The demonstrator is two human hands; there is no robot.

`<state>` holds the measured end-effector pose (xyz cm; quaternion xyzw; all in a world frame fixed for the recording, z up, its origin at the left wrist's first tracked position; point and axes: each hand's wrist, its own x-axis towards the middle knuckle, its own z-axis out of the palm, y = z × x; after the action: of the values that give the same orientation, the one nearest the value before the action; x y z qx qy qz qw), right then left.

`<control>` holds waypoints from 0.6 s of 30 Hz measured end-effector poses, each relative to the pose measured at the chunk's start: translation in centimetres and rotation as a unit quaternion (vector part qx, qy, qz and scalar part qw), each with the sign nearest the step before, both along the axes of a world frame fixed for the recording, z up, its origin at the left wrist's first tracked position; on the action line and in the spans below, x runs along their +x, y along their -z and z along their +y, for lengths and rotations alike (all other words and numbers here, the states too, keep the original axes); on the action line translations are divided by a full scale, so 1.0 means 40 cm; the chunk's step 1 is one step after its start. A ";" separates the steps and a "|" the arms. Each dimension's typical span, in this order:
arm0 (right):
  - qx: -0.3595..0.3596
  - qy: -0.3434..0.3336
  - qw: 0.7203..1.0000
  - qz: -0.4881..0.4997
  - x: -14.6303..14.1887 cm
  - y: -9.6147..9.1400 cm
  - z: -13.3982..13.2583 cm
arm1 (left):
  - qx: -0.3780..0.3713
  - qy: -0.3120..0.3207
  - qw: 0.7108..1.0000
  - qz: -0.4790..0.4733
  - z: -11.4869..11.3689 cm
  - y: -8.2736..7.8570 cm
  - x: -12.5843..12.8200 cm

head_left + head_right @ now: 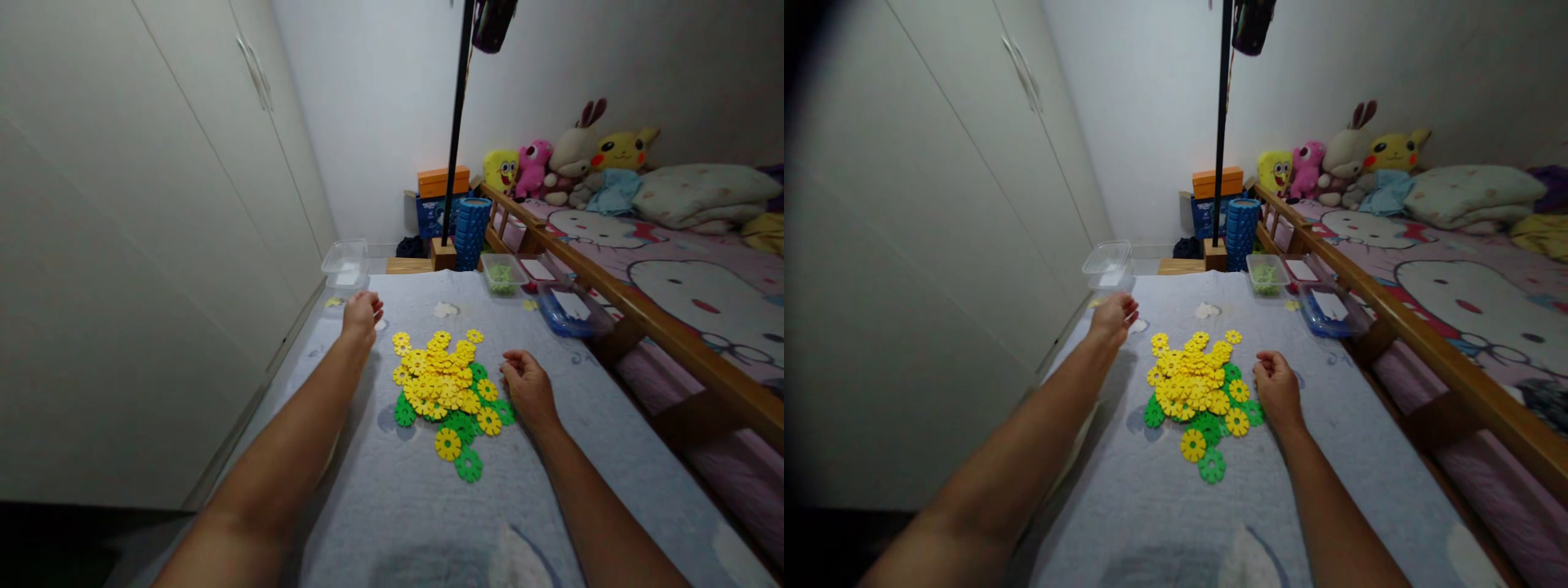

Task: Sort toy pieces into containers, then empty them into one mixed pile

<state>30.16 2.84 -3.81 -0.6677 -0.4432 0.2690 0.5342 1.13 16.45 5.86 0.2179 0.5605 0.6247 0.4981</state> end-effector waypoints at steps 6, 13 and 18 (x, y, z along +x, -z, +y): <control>-0.008 -0.002 0.989 0.145 0.013 -0.011 0.014 | 0.154 0.192 0.894 0.375 -0.239 0.105 0.099; -0.023 0.158 0.931 0.329 0.167 -0.078 0.110 | 0.117 0.174 0.770 0.602 -0.360 0.192 0.089; -0.042 0.220 0.917 0.331 0.265 -0.108 0.183 | 0.133 0.153 0.761 0.616 -0.376 0.220 0.100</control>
<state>40.75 10.16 0.53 -0.6429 -0.0716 0.3687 0.6675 5.11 1.41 -2.95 0.7029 0.6170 0.3395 0.0999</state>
